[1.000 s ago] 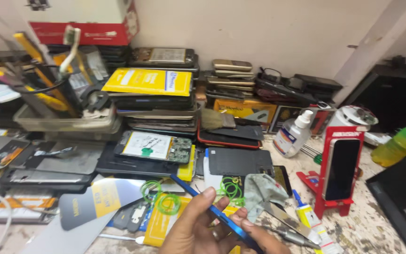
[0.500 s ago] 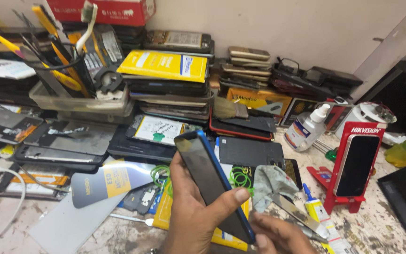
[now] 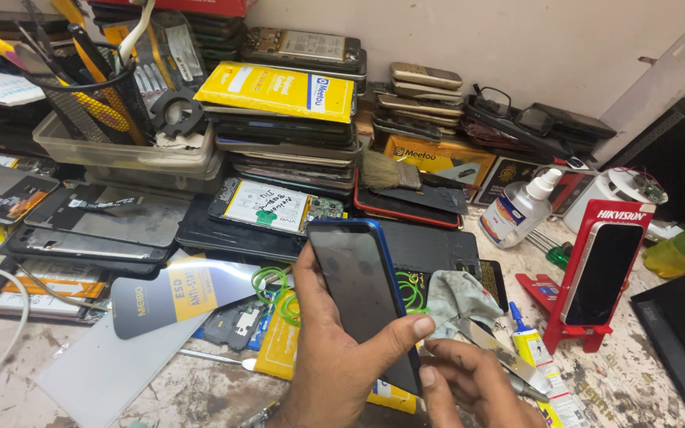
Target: The person uses a metal prying tool to carefully separate the screen assembly from the frame of a blue smartphone. They work along the edges of the device, prying up the screen to disconnect it from the chassis. The workspace is cluttered with various electronic components and tools.
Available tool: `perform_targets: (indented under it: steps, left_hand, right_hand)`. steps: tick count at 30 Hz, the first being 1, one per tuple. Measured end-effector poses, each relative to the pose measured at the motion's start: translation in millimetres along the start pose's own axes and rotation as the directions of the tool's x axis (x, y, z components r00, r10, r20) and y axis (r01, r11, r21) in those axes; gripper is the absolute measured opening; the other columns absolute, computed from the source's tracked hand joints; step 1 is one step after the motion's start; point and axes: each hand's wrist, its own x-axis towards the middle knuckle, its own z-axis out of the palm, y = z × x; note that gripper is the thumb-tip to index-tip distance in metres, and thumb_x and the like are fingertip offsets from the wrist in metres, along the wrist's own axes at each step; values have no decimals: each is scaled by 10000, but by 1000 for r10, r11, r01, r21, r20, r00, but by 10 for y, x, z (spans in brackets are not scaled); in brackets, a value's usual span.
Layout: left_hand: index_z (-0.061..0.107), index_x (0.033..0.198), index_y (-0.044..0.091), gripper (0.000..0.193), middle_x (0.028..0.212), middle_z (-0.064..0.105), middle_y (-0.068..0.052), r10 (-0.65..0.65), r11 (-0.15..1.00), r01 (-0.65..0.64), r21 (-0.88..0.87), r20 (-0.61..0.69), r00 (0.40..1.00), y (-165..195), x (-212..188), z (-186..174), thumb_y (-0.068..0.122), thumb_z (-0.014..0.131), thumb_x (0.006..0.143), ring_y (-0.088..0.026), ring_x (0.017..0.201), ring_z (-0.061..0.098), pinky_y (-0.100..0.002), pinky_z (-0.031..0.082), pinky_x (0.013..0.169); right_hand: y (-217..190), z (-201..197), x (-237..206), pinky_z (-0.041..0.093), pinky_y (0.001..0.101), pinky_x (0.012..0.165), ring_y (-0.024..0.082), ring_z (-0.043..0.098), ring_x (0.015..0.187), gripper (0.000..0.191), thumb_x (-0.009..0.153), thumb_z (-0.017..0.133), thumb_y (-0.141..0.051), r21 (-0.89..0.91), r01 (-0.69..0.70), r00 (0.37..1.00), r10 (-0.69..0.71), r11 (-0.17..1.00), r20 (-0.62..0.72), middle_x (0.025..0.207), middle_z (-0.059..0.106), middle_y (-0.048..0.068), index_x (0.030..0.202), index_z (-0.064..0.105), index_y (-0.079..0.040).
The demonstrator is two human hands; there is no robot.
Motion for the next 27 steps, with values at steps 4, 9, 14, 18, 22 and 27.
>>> perform_targets:
  steps: [4,9,14,18,22,27]
  left_hand:
    - [170,1540,32,1069,1394,505,-159,-14,1000,14,-19,24,1000,40,6,-14,116,866,734,-231,1317,535,-386,451,1112]
    - [154,1532,51,1044,1367,516,-147,-53,997,57,-56,70,996,120,4,-62,88,845,750,-208,1261,573,-368,502,1073]
    - [197,1497,21,969,1354,546,-146,-24,993,29,-114,50,998,134,20,-87,56,823,757,-199,1238,583,-352,494,1054]
    - [202,1486,29,946,1336,565,-155,-47,997,48,-68,8,999,104,91,-174,49,815,765,-211,1219,603,-352,490,1054]
    - [204,1480,39,941,1336,566,-160,-87,991,88,-97,16,996,40,105,-165,41,806,757,-218,1219,613,-364,499,1048]
    - [206,1479,44,954,1353,547,-162,-124,985,123,-122,-3,992,15,75,-151,50,813,743,-220,1236,595,-374,489,1058]
  right_hand:
    - [26,-46,67,633,381,782,211,837,915,254,809,729,-69,106,2,1000,-4,994,16,936,830,145,1058,699,-30]
    - [45,-26,48,665,342,715,209,836,839,320,814,765,-59,134,-120,992,113,984,60,862,791,166,1129,709,-48]
    - [4,-107,9,694,349,717,228,861,808,287,910,751,-42,266,-24,997,4,964,75,949,808,175,1195,733,-10]
    - [-17,-456,263,613,335,805,180,781,903,245,905,688,-185,-124,-67,997,62,990,-40,979,801,111,1114,754,-76]
    - [83,-548,501,529,386,877,233,673,1003,281,860,713,-305,-587,174,985,-151,791,89,1045,747,59,1075,775,-135]
    - [182,-386,597,466,406,967,291,602,1048,333,798,762,-320,-672,276,961,-220,687,169,1039,728,66,1080,780,-143]
